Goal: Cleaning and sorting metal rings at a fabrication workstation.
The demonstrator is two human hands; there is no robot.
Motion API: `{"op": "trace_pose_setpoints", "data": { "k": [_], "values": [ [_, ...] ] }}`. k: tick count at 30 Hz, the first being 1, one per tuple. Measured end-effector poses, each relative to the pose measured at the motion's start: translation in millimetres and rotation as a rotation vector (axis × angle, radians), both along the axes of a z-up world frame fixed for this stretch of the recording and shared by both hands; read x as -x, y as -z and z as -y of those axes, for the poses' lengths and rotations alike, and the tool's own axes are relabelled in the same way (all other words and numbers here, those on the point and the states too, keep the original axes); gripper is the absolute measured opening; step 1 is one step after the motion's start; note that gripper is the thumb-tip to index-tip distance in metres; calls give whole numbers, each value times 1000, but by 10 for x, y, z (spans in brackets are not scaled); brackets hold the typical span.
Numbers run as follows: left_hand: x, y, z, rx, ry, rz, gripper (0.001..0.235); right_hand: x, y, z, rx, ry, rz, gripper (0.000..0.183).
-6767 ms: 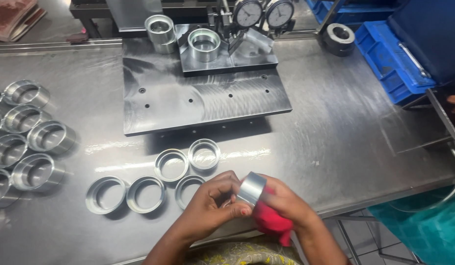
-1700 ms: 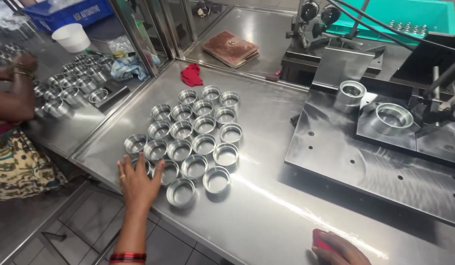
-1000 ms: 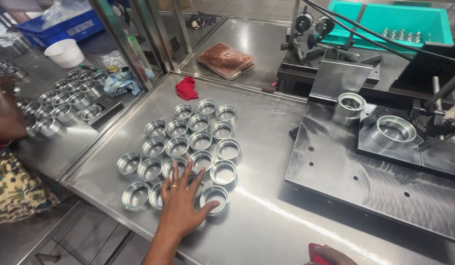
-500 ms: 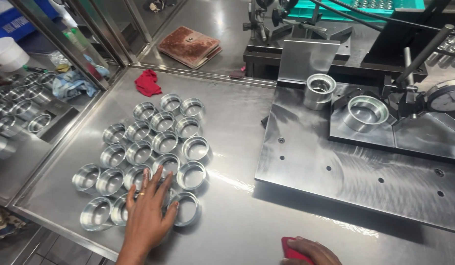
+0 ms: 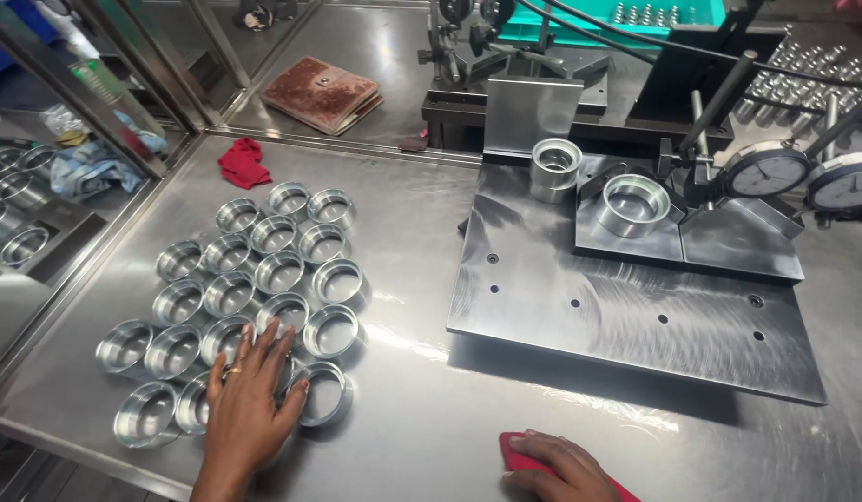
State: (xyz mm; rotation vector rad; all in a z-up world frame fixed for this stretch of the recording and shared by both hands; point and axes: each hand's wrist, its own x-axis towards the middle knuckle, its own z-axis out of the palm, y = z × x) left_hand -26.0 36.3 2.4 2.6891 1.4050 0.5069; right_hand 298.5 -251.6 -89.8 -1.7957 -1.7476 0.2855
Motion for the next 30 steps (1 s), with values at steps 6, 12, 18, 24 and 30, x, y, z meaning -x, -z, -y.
{"op": "trace_pose_setpoints", "data": {
  "k": [6, 12, 18, 24, 30],
  "values": [
    [-16, 1, 5, -1, -26, 7, 72, -122, -175, 40, 108, -39, -35, 13],
    [-23, -86, 39, 70, -71, 40, 71, -465, 166, 188, -18, -176, -129, 21],
    [25, -166, 74, 112, -47, 89, 69, -548, 59, 234, 49, -124, -48, 20],
    [56, -217, 67, 117, -12, 136, 66, -131, -469, -78, 132, -72, 24, 31],
    [68, -236, 51, 130, 14, 149, 67, 530, -1016, -417, 107, 104, 17, 43]
  ]
}}
